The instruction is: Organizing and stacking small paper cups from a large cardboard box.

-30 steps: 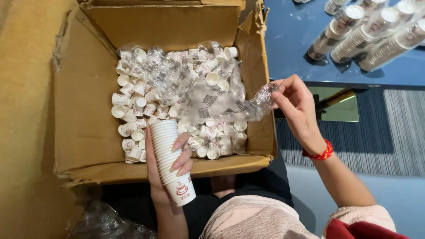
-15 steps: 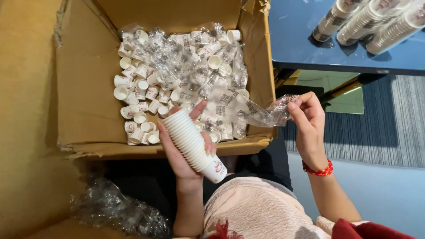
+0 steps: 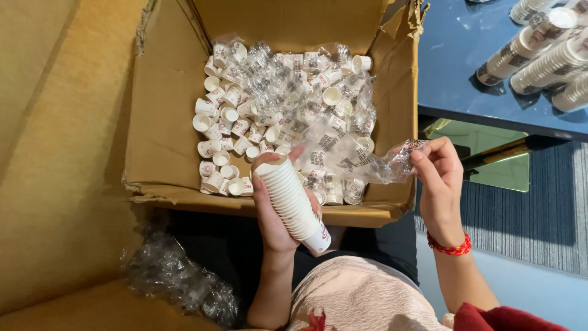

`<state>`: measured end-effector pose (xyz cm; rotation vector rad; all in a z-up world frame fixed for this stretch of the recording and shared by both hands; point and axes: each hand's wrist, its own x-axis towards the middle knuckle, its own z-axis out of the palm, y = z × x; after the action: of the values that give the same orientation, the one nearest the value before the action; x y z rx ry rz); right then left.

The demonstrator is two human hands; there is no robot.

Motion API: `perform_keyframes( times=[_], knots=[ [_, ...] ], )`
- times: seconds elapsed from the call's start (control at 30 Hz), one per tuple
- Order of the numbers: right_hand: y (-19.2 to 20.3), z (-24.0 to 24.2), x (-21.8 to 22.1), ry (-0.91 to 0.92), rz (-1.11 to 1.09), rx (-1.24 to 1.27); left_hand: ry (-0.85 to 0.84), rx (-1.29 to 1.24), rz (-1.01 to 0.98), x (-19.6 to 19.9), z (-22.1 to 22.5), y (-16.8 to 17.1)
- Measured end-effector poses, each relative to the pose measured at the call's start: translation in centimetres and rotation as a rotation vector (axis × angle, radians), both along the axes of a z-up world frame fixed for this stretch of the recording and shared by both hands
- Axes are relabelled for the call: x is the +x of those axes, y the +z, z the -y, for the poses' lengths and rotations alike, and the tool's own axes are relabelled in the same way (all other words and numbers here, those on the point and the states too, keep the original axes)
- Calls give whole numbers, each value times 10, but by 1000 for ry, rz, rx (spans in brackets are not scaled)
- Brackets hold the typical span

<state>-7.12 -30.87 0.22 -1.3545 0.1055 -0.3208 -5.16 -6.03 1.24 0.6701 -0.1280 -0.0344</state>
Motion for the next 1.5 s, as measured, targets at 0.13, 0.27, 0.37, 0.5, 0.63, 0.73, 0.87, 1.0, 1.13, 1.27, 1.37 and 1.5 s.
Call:
perform_keyframes(
  times=[0.13,0.27,0.37,0.5,0.63,0.73,0.87,1.0,1.13,1.27,1.37,1.5],
  knots=[
    [2,-7,5,-26,-8,-74,-24,52,6,-2,1,2],
    [0,-14,9,-2,-3,-74,3,105,-58,-3,6,2],
    [-5,-13,11,-16,-7,-142,9,79,-91,-2,8,1],
    [-1,-14,12,-11,-20,-163,72,67,-7,1,6,-1],
    [-11,-6,13,-23,1,-245,112,87,-61,1,6,3],
    [17,-20,6,-107,-26,-616,179,208,-30,0,9,9],
    [27,-41,-17,-325,480,-895,271,324,53,-3,18,10],
    [29,-69,-31,-103,615,-748,479,513,212,-11,26,-4],
    [25,-81,-24,32,367,-408,405,555,232,-13,28,-6],
    [25,-73,-11,-53,338,-504,508,539,187,-7,14,11],
    [39,-73,-2,-35,273,-813,624,296,155,-9,7,32],
    [43,-83,-1,144,78,-828,769,28,241,-19,27,55]
  ],
)
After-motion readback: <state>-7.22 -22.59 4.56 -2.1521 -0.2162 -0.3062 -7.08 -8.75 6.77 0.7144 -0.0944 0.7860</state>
